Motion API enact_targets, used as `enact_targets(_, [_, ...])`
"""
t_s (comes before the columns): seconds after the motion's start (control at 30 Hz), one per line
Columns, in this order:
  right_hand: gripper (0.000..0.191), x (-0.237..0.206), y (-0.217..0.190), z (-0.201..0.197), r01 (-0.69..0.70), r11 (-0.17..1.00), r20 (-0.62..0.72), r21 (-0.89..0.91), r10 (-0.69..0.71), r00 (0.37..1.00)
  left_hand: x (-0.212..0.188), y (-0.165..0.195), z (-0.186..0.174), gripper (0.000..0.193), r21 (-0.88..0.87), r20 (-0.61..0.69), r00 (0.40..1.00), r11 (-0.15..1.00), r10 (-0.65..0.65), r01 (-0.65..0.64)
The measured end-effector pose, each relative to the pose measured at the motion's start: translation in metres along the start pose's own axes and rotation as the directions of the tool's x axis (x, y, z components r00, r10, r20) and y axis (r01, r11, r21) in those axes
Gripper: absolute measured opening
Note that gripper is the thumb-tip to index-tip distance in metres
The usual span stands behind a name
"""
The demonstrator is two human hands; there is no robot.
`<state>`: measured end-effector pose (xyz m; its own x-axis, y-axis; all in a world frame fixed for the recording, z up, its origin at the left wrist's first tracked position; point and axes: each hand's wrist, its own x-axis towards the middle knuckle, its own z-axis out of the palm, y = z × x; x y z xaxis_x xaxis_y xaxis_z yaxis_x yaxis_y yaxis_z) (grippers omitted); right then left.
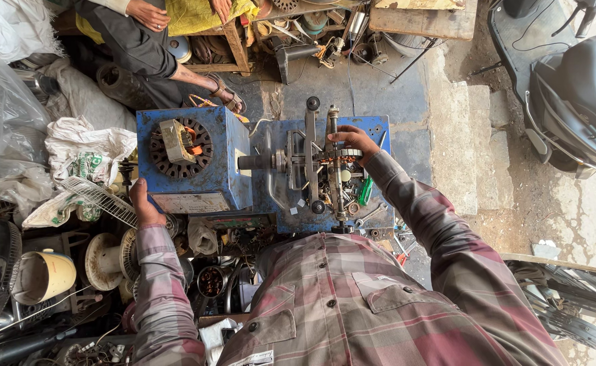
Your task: The person operates a blue benchtop machine to process a small cylindrical electrical component. They repeatedly insert the component into the machine's fixture, turn a vertical handle to advance the tool, and then remove the component. The person handles the component and the machine's handle throughout the clip.
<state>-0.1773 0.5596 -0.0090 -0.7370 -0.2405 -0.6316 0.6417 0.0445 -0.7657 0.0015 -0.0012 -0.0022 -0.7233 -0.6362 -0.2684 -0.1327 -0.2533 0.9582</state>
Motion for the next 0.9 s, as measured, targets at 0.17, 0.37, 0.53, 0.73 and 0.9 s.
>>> enact_targets(0.17, [0.093,-0.002,0.000,0.001,-0.011,0.999,0.013,0.038,0.011,1.000,0.000,-0.001,0.000,0.057,-0.010,0.029,0.998,0.999,0.051,-0.050])
enact_targets(0.37, [0.087,-0.002,-0.001,0.001,-0.008,0.999,0.007,0.040,0.008,1.000,-0.002,0.001,0.000,0.058,-0.074,0.085,0.995,0.996,0.059,-0.053])
enact_targets(0.53, [0.081,-0.005,-0.002,0.002,0.022,0.999,0.020,0.041,-0.023,1.000,-0.002,0.002,0.002,0.067,-0.050,0.015,1.000,0.999,0.014,-0.013])
enact_targets(0.73, [0.079,-0.012,-0.008,0.004,-0.015,0.998,0.009,0.058,0.014,1.000,0.000,0.001,0.001,0.069,-0.092,0.028,1.000,0.996,-0.008,0.011])
enact_targets(0.9, [0.081,-0.013,-0.011,0.006,-0.014,0.996,0.014,0.093,0.012,1.000,0.000,0.003,-0.001,0.078,0.009,-0.022,0.999,0.999,-0.044,0.045])
